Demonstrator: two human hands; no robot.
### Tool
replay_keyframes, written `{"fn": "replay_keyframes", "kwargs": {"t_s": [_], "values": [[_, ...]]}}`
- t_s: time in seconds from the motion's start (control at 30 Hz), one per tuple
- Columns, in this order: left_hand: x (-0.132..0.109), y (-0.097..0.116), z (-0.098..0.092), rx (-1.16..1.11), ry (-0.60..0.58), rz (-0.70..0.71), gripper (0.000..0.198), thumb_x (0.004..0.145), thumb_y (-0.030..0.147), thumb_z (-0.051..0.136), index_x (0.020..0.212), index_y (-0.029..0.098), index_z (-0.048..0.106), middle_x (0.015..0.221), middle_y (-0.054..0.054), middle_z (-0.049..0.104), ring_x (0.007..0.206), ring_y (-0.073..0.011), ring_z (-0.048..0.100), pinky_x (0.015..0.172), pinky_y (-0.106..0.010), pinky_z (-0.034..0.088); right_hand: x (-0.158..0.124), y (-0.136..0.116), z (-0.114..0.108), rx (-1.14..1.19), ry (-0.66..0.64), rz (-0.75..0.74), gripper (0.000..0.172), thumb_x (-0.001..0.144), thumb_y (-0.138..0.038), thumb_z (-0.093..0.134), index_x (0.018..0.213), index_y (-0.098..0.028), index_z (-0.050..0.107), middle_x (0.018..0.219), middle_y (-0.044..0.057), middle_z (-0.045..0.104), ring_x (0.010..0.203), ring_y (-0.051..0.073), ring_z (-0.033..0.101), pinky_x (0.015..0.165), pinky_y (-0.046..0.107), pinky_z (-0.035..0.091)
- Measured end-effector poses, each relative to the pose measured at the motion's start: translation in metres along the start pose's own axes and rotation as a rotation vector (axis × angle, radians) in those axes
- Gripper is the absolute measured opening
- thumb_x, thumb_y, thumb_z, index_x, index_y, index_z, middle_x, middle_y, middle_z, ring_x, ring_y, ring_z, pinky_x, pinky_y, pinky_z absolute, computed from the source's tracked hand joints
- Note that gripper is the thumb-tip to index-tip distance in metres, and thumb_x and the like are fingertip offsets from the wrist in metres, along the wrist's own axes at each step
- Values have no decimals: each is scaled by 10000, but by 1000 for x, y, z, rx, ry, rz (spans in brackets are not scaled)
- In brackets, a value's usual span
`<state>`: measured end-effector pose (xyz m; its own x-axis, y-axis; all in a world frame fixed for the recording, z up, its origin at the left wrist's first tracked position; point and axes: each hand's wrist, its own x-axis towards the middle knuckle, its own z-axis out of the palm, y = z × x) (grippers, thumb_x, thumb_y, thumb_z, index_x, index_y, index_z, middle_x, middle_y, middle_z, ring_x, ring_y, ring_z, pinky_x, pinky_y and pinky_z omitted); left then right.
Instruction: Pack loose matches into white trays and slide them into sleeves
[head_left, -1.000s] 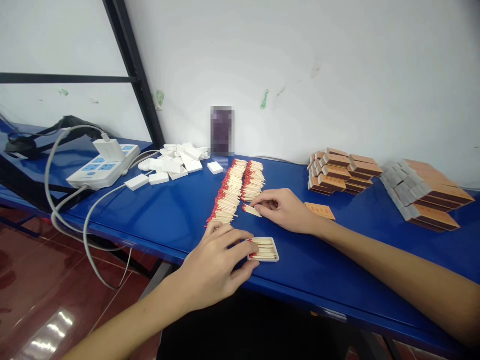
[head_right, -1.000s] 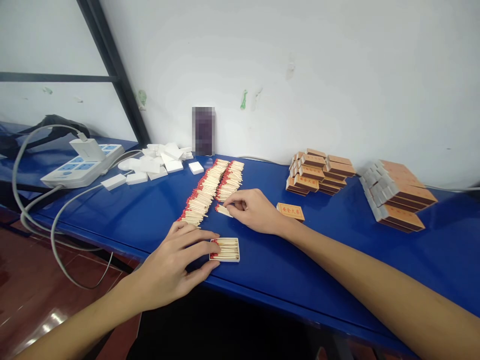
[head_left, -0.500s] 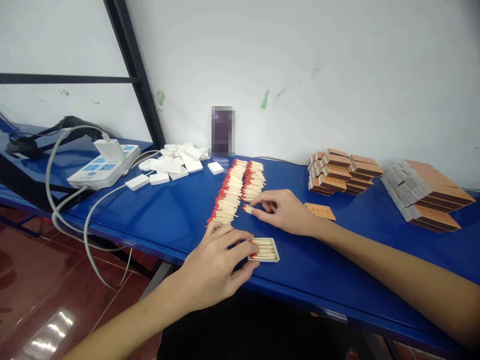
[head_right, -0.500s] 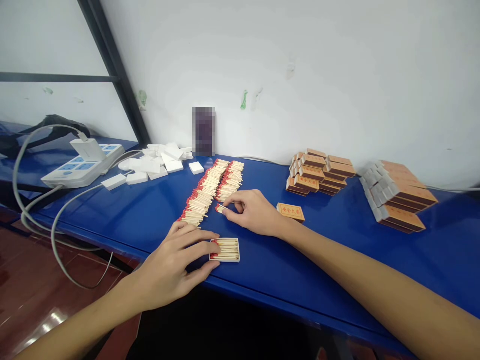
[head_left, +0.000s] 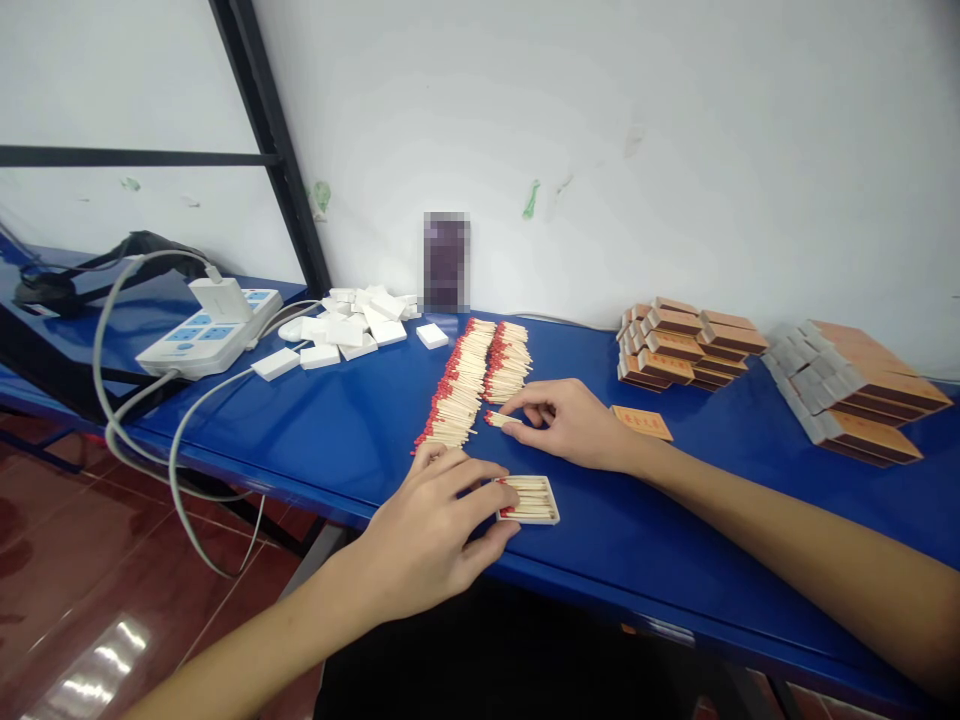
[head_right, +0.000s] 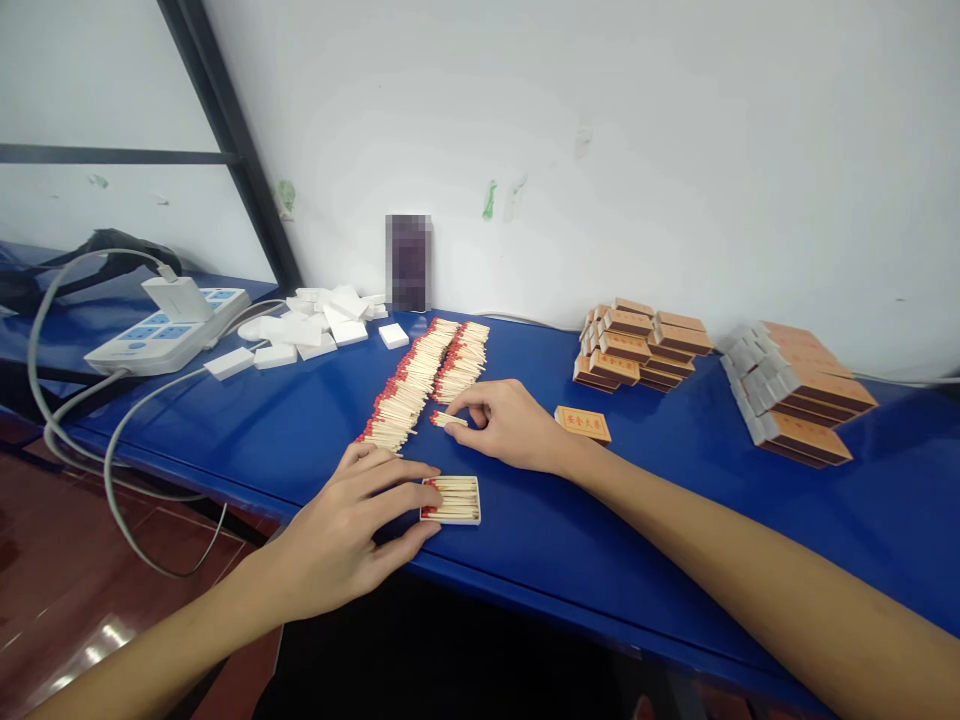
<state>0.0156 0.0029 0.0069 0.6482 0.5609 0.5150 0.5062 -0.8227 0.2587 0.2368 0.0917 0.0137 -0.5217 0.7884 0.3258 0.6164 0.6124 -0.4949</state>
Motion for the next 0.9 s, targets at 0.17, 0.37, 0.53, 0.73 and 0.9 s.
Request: {"fn": "replay_keyframes", "kwargs": {"t_s": [0.17,0.37,0.53,0.73,0.9], "values": [[0,0,0,0,5,5,110,963,249,553,986,191,644,1088,-60,693,940,-194,632,908,-381,405,-1,-1,0,25,-17,7,245,865,-405,623,887,-202,758,556,-56,407,520,97,370,533,245,304],[0,-1,1,-10,5,3,100,961,237,555,1002,194,636,1092,-54,685,945,-189,627,924,-385,398,5,-3,-10,96,-141,83,214,834,-379,653,865,-187,744,561,-52,469,523,95,402,520,240,318],[0,-1,1,-10,4,6,103,963,242,550,990,192,636,1080,-54,691,938,-186,629,918,-381,403,10,-14,-25,109,-321,120,260,839,-426,653,826,-176,720,540,-55,479,505,95,397,509,253,302],[0,-1,1,-21,0,10,94,968,235,547,997,190,624,1082,-51,684,937,-185,621,926,-381,387,10,-23,-30,30,-367,158,248,855,-419,638,782,-186,685,528,-62,429,505,101,377,499,256,281],[0,-1,2,-27,-4,-4,88,964,236,554,1008,195,618,1092,-51,677,942,-195,612,928,-389,377,8,-28,-34,-63,-409,162,199,857,-351,636,734,-196,657,540,-37,511,505,109,415,489,263,273]]}}
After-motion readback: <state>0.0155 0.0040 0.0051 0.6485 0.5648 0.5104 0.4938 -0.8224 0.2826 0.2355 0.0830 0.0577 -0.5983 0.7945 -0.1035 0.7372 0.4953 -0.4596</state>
